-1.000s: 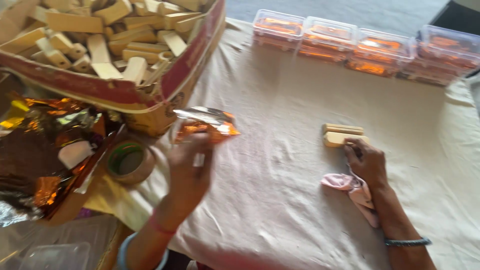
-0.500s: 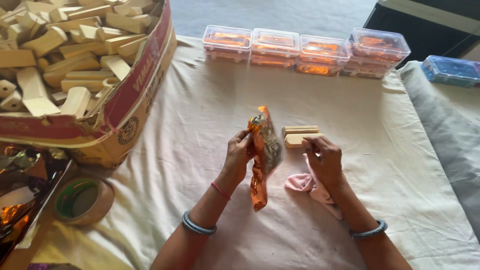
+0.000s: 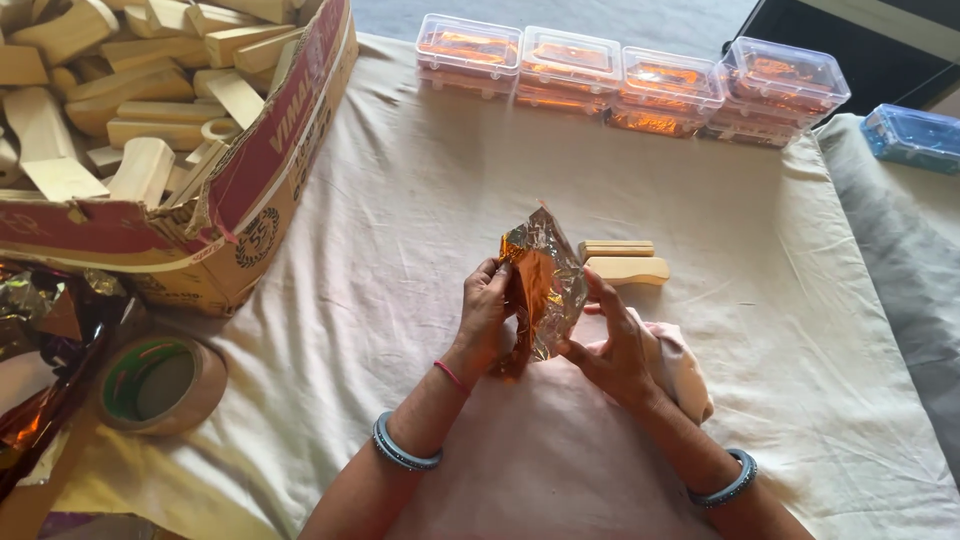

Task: The person wipes a small wooden block with a cloth, then wraps it in a sheet of orange foil. They repeat this process for a second block. Finally, the person wipes the inside of a clear plastic container with the cloth.

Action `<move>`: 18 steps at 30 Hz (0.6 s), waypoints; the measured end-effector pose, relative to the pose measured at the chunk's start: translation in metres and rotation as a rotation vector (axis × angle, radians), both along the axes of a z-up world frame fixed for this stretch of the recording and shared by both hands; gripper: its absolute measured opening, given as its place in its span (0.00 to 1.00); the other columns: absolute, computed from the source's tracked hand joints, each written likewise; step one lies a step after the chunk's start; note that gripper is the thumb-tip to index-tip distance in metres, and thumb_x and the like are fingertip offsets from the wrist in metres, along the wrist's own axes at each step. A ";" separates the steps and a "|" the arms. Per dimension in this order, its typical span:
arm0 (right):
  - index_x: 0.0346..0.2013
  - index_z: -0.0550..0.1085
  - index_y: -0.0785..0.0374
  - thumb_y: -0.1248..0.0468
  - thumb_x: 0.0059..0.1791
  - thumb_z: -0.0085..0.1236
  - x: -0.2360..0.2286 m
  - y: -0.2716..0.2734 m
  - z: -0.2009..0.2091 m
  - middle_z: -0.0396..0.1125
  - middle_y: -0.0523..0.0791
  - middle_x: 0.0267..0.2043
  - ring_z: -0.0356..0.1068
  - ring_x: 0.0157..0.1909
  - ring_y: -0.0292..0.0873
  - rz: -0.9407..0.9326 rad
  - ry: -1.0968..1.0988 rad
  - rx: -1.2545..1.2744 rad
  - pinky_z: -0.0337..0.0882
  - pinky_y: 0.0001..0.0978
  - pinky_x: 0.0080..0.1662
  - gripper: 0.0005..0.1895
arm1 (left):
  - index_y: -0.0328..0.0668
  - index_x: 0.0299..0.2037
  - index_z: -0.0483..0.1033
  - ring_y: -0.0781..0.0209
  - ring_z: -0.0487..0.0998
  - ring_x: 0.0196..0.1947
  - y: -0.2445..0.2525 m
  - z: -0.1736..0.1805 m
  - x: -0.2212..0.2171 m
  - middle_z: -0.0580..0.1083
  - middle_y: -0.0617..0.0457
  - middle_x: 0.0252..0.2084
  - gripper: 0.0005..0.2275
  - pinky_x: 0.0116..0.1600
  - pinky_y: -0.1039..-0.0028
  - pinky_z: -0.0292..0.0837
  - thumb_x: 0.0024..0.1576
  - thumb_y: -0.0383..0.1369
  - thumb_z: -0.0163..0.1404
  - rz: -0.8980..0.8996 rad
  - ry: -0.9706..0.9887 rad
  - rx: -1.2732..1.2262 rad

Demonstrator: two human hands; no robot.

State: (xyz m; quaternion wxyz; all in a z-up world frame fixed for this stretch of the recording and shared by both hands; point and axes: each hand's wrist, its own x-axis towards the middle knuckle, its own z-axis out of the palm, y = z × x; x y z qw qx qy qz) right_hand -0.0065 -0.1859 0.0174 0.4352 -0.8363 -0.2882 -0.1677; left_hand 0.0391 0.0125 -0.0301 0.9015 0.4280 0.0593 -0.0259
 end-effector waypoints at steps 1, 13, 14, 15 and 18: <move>0.75 0.55 0.63 0.44 0.45 0.67 -0.002 0.001 0.001 0.65 0.53 0.66 0.66 0.67 0.51 0.003 0.002 -0.002 0.71 0.43 0.59 0.51 | 0.39 0.44 0.72 0.75 0.74 0.30 0.000 -0.005 0.000 0.75 0.59 0.33 0.07 0.39 0.79 0.75 0.67 0.34 0.44 0.003 0.002 -0.002; 0.46 0.75 0.67 0.63 0.55 0.62 0.005 -0.011 -0.022 0.75 0.46 0.35 0.71 0.35 0.36 -0.211 0.258 0.223 0.72 0.28 0.39 0.10 | 0.40 0.50 0.72 0.69 0.78 0.40 0.007 0.005 0.008 0.76 0.54 0.43 0.10 0.44 0.75 0.78 0.66 0.35 0.42 -0.002 0.065 0.106; 0.45 0.75 0.66 0.63 0.54 0.61 0.005 -0.009 -0.012 0.76 0.46 0.36 0.72 0.36 0.34 -0.249 0.293 0.295 0.72 0.26 0.40 0.09 | 0.43 0.54 0.69 0.66 0.77 0.46 0.012 0.004 0.013 0.74 0.54 0.49 0.12 0.47 0.72 0.77 0.65 0.36 0.42 0.074 0.057 0.103; 0.45 0.76 0.66 0.64 0.54 0.59 0.005 -0.007 -0.002 0.77 0.45 0.38 0.74 0.38 0.32 -0.288 0.328 0.368 0.73 0.25 0.41 0.09 | 0.47 0.58 0.67 0.63 0.75 0.51 0.016 0.003 0.017 0.72 0.54 0.56 0.14 0.49 0.69 0.77 0.63 0.37 0.43 0.151 0.049 0.099; 0.48 0.76 0.64 0.64 0.53 0.58 0.011 -0.011 -0.005 0.76 0.42 0.43 0.72 0.42 0.30 -0.278 0.536 0.644 0.71 0.24 0.45 0.11 | 0.45 0.64 0.67 0.60 0.72 0.57 0.041 0.015 0.019 0.71 0.52 0.64 0.24 0.54 0.67 0.73 0.64 0.49 0.42 0.263 -0.004 0.260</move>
